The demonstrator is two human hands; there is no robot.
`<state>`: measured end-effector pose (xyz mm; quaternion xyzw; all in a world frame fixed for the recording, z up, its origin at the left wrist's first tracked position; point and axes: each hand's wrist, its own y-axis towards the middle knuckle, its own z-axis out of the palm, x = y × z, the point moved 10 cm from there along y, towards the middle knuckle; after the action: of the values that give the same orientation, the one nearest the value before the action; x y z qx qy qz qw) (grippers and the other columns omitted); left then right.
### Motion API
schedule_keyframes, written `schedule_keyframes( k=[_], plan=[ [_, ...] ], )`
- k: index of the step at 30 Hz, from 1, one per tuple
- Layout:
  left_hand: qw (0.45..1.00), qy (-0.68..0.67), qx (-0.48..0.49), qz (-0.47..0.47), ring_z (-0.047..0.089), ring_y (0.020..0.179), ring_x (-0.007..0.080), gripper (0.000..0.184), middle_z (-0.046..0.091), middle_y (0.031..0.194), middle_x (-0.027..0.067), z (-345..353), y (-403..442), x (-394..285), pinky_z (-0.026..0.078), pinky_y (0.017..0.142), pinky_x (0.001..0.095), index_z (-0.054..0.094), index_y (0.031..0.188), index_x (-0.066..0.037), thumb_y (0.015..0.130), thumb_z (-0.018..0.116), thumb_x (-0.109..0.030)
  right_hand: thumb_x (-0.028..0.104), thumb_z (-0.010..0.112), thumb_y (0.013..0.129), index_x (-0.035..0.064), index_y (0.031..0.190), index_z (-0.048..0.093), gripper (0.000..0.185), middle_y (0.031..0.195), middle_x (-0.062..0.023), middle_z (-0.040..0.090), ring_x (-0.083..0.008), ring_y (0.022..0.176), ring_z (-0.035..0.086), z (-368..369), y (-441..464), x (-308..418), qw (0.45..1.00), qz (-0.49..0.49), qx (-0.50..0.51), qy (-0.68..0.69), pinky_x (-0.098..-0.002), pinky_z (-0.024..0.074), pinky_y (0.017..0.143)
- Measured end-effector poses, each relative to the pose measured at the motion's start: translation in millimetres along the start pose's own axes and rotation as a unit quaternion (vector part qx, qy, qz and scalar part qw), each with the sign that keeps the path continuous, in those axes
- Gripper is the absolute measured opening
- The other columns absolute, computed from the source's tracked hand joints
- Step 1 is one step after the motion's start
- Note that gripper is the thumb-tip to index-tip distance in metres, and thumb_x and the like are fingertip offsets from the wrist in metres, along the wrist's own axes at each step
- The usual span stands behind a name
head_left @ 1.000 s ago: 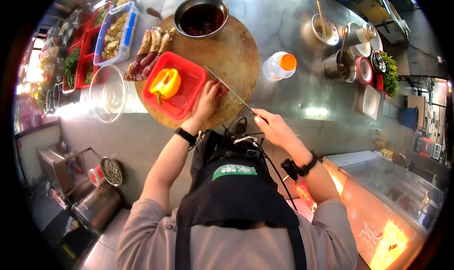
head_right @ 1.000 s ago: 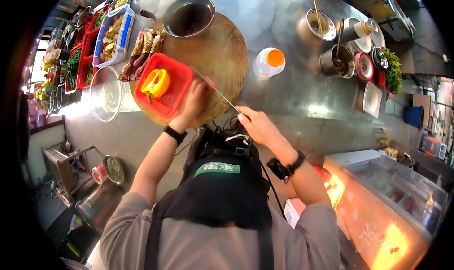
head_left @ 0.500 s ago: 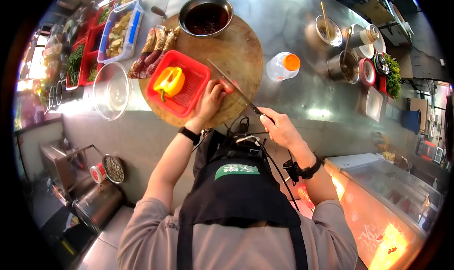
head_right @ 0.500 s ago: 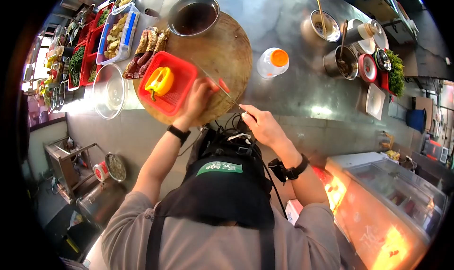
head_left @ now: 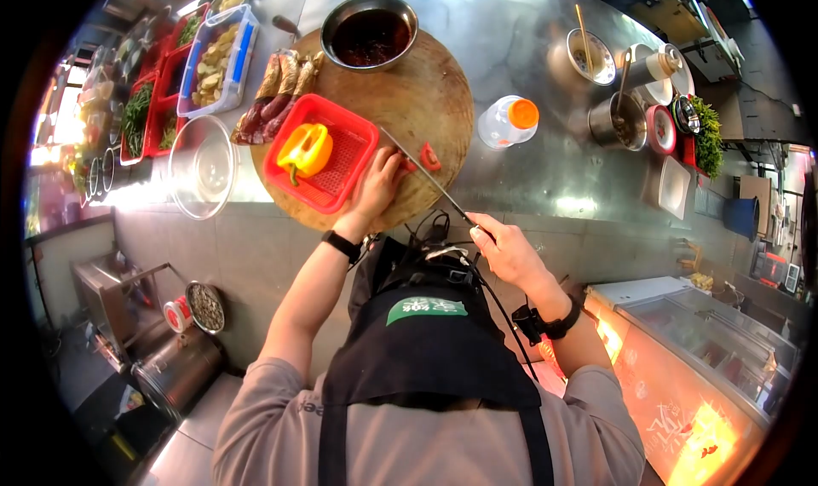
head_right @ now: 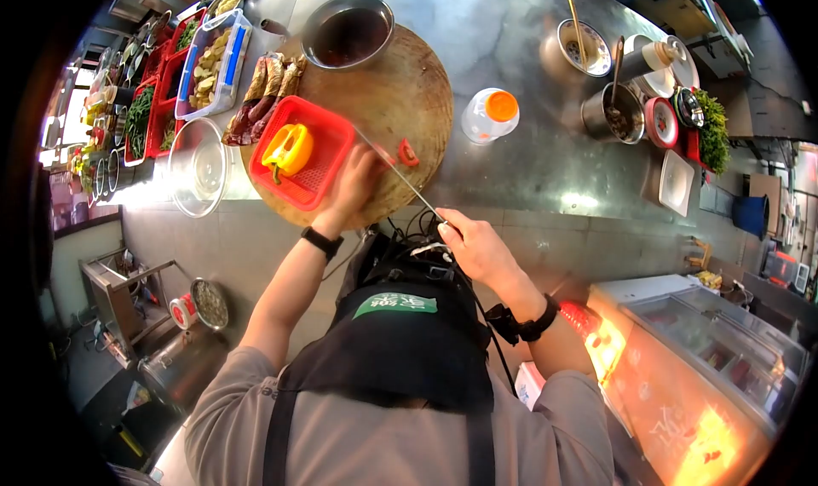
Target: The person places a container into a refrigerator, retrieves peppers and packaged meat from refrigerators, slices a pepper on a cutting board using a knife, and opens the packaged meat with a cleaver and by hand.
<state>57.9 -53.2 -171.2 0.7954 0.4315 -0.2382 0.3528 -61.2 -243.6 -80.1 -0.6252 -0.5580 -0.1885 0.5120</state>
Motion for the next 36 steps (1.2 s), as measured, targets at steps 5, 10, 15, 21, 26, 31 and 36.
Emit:
schedule_keyframes(
  k=[5,10,15,21,26,31,36],
  plan=[
    [1.000,-0.010,0.007,0.001,0.059,0.103,0.0352,0.025,0.058,0.115,0.0138,4,-1,3,0.051,0.084,0.0414,0.062,0.107,-0.003,0.084,0.069,-0.008,0.022,0.053,0.099,0.0020,0.130,0.056,0.036,0.078,-0.0160,0.059,-0.0270,0.070,0.057,-5,-8,5,1.000,0.029,0.004,-0.008,-0.0364,0.0469,0.066],
    [0.988,-0.133,0.004,-0.082,0.059,0.103,0.0353,0.025,0.058,0.115,0.0138,15,-8,25,0.051,0.084,0.0416,0.063,0.107,-0.004,0.083,0.071,-0.006,0.022,0.054,0.098,0.0014,0.126,0.058,0.035,0.092,-0.0263,0.066,-0.0434,0.090,0.064,-5,-14,11,0.999,0.017,-0.011,-0.050,-0.0447,0.0502,0.077],
    [0.904,-0.365,-0.015,-0.221,0.059,0.103,0.0353,0.026,0.057,0.115,0.0140,38,-22,58,0.051,0.083,0.0414,0.063,0.107,-0.006,0.083,0.072,-0.005,0.020,0.055,0.098,0.0026,0.125,0.059,0.033,0.092,-0.0261,0.066,-0.0437,0.089,0.064,-6,-17,16,0.996,-0.030,-0.047,-0.071,-0.0464,0.0501,0.076],
    [0.878,-0.411,-0.016,-0.244,0.059,0.104,0.0351,0.026,0.057,0.116,0.0134,42,-26,62,0.052,0.083,0.0418,0.064,0.108,-0.007,0.083,0.072,-0.005,0.021,0.055,0.097,0.0026,0.125,0.059,0.033,0.092,-0.0260,0.066,-0.0444,0.088,0.063,-6,-14,12,0.998,-0.037,-0.043,-0.042,-0.0467,0.0499,0.076],
    [0.877,-0.397,-0.003,-0.271,0.059,0.106,0.0349,0.026,0.057,0.117,0.0135,40,-26,60,0.052,0.084,0.0418,0.063,0.108,-0.006,0.083,0.071,-0.005,0.022,0.054,0.099,0.0011,0.130,0.057,0.037,0.102,-0.0265,0.066,-0.0425,0.097,0.064,-6,-13,7,0.999,0.020,-0.002,-0.045,-0.0403,0.0496,0.084],
    [0.958,-0.232,0.015,-0.171,0.059,0.106,0.0345,0.026,0.058,0.117,0.0135,30,-16,46,0.052,0.084,0.0405,0.063,0.109,-0.005,0.084,0.069,-0.005,0.022,0.054,0.099,0.0016,0.130,0.057,0.037,0.097,-0.0267,0.066,-0.0415,0.093,0.064,-4,-8,1,0.998,0.036,0.004,-0.045,-0.0397,0.0495,0.082],
    [1.000,-0.009,0.010,-0.016,0.060,0.105,0.0343,0.026,0.059,0.116,0.0134,7,-2,3,0.052,0.084,0.0398,0.063,0.109,-0.003,0.083,0.070,-0.005,0.021,0.053,0.098,0.0009,0.125,0.059,0.034,0.092,-0.0276,0.065,-0.0447,0.090,0.063,14,27,-13,1.000,0.015,-0.024,0.006,-0.0439,0.0505,0.078]
  ],
)
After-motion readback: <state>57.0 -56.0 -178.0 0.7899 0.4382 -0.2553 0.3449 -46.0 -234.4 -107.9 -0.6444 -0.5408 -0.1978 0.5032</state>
